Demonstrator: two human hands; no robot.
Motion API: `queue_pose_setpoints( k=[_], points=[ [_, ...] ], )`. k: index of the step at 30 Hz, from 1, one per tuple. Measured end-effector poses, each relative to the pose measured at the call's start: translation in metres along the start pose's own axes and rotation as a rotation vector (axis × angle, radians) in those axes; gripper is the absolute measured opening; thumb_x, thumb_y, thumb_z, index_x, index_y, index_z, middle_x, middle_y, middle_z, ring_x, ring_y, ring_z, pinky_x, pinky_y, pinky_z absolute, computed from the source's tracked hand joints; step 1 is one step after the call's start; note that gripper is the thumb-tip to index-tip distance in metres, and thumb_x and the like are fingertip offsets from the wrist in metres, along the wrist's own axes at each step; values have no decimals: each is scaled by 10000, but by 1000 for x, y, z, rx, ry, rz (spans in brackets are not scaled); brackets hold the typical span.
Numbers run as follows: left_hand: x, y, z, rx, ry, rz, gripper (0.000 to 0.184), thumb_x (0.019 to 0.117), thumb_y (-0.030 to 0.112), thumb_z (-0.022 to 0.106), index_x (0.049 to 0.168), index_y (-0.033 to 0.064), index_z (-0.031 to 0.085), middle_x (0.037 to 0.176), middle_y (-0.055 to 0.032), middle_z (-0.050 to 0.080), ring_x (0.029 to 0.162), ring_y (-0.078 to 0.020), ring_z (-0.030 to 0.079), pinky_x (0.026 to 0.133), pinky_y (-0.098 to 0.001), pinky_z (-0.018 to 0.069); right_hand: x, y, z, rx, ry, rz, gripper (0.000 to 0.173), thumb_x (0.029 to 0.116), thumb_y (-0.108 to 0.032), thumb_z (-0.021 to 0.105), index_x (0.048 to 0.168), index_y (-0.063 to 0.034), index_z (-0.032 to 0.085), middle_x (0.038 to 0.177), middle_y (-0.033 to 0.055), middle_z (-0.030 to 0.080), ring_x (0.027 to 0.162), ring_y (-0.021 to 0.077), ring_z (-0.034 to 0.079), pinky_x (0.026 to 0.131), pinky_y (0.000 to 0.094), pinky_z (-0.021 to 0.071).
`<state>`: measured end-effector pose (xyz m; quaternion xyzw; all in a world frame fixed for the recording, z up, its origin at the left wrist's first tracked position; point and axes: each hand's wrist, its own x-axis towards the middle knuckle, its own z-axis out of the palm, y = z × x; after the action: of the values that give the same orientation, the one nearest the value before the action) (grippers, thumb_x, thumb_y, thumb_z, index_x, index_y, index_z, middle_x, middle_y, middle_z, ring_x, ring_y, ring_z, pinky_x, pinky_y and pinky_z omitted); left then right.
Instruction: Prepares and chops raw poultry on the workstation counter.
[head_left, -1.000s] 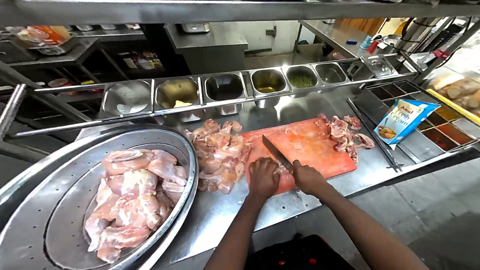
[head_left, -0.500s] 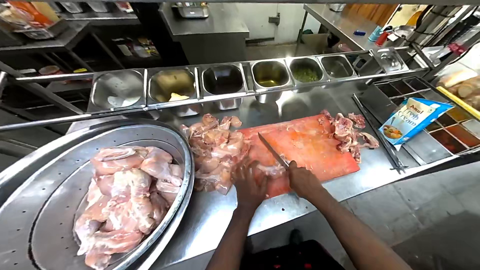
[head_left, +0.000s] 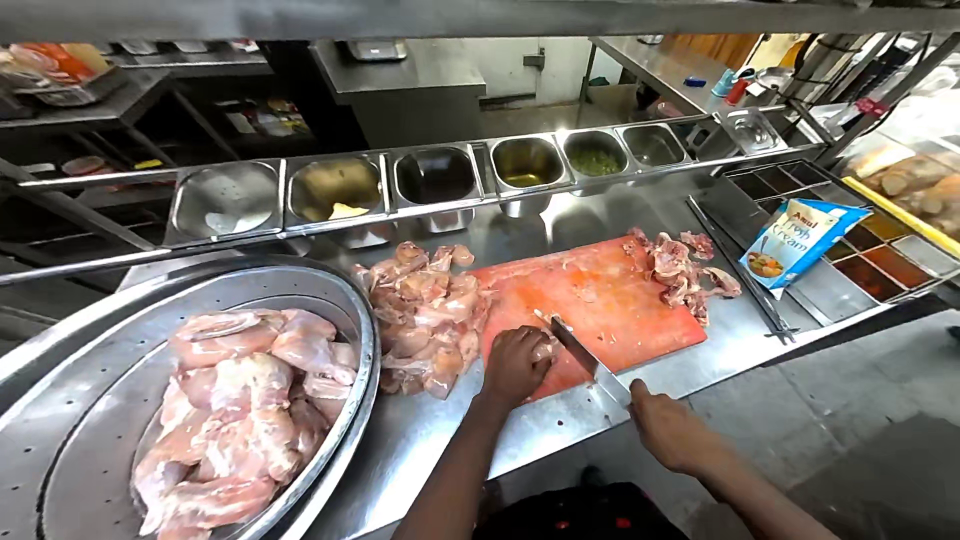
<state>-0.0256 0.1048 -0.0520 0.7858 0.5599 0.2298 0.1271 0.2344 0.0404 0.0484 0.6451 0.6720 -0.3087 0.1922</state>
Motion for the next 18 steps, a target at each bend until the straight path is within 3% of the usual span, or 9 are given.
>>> queue_pose_setpoints(
  k=[3,7,14,18],
  points=[
    [-5,-10,-3,-17,110,26,480,863,547,702,1180,188,735,1268,-1,693,1209,-195,636,1101,-483,467,-7,0,-11,59,66,-41,369,1084,-325,447,1353,-75,482,985,202,676,949,407,697,815,586,559],
    [-9,-23,2,-166,106,43,374,893,463,729,1114,163,748,1200,-24,717,1150,-214,666,1004,-499,540,1,-36,-14,108,210,-91,326,1099,-327,400,1299,-90,500,923,152,675,901,356,707,789,542,568],
    [-9,-26,12,-260,134,41,312,897,476,738,1002,182,759,1141,-3,728,1100,-193,673,962,-486,545,8,-68,-15,-70,92,-101,319,1095,-290,388,1343,-106,469,990,186,688,967,408,708,811,570,567],
    [-10,-23,15,-255,100,24,334,923,488,701,1017,175,771,1163,-14,731,1125,-205,668,983,-493,536,-6,-67,-32,-123,-18,-69,333,1081,-240,430,1372,-78,442,1039,211,676,1002,426,698,815,584,564]
  ],
)
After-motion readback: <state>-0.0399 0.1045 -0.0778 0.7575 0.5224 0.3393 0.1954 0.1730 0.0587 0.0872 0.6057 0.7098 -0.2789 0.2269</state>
